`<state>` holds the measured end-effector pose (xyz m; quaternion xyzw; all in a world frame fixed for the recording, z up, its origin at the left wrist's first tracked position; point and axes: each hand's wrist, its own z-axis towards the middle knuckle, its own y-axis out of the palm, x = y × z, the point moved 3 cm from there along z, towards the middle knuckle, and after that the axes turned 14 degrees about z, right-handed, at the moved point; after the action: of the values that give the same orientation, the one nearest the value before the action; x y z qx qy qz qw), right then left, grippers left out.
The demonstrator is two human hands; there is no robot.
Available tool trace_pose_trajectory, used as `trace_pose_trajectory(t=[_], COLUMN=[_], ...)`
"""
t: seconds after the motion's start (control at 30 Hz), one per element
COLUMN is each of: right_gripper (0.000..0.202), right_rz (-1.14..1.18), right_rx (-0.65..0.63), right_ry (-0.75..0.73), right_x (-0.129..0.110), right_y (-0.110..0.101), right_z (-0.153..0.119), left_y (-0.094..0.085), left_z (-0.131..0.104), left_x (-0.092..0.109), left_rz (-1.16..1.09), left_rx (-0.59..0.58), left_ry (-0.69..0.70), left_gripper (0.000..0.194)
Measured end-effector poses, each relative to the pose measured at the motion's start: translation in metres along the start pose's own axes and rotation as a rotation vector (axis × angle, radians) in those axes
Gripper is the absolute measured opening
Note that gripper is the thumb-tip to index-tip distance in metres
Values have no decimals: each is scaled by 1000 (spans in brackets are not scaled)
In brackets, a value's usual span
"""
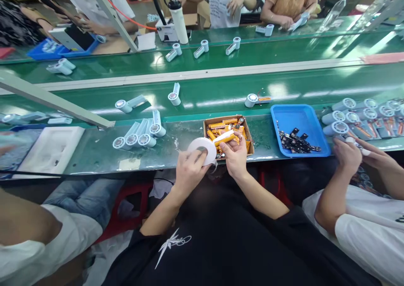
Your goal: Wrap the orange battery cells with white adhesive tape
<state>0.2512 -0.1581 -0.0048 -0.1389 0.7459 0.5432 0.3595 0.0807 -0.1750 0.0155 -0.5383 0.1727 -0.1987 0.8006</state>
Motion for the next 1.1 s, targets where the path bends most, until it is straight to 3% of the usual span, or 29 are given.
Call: trace_pose_trajectory(t=[0.1,0.2,0.23,0.3,0.37,0.43,0.47,0.57,0.63,0.73,0.83,0.93,1.03,1.1], right_gripper=[72,71,70,67,63,56,59,66,65,65,65,64,63,62], right_rz=[42,-10,-24,-13,42,77,55,-31,-70,-99,-116,-129,-167,-196], right_rx=[17,-29,-40,-32,18,87,101,112,134,161,131,90,75,91], right_ry=[20,41,56,35,-128,-392,-443,-401,-296,-157,-68,-49,-62,-55], right_x=[7,1,-5,-27,-62,-103,-119,-139,-134,-118,-109,-114,-127,-135], right_y=[1,-1,-4,-16,-35,-58,-69,-94,-105,-113,-110,-103,-104,-113], right_z=[-3,10,20,46,77,99,105,94,72,43,33,32,24,18], left_y=[9,13,13,10,10,18,25,51,68,91,114,138,154,162], left_z=[4,6,4,-6,-22,-34,-37,-25,1,67,150,220,263,280], left_x=[11,21,26,35,33,2,-24,-105,-143,-169,-177,-185,-189,-185], left_rz=[-17,-76,-117,-254,-373,-352,-285,-143,-117,-60,33,127,184,194], left_rx=[34,6,-17,-74,-133,-179,-196,-325,-412,-466,-435,-496,-631,-686], left_ry=[-80,-116,-88,102,299,236,93,-156,-208,-288,-346,-394,-365,-256], left_gripper=[44,42,40,33,29,33,34,41,34,42,44,60,56,47])
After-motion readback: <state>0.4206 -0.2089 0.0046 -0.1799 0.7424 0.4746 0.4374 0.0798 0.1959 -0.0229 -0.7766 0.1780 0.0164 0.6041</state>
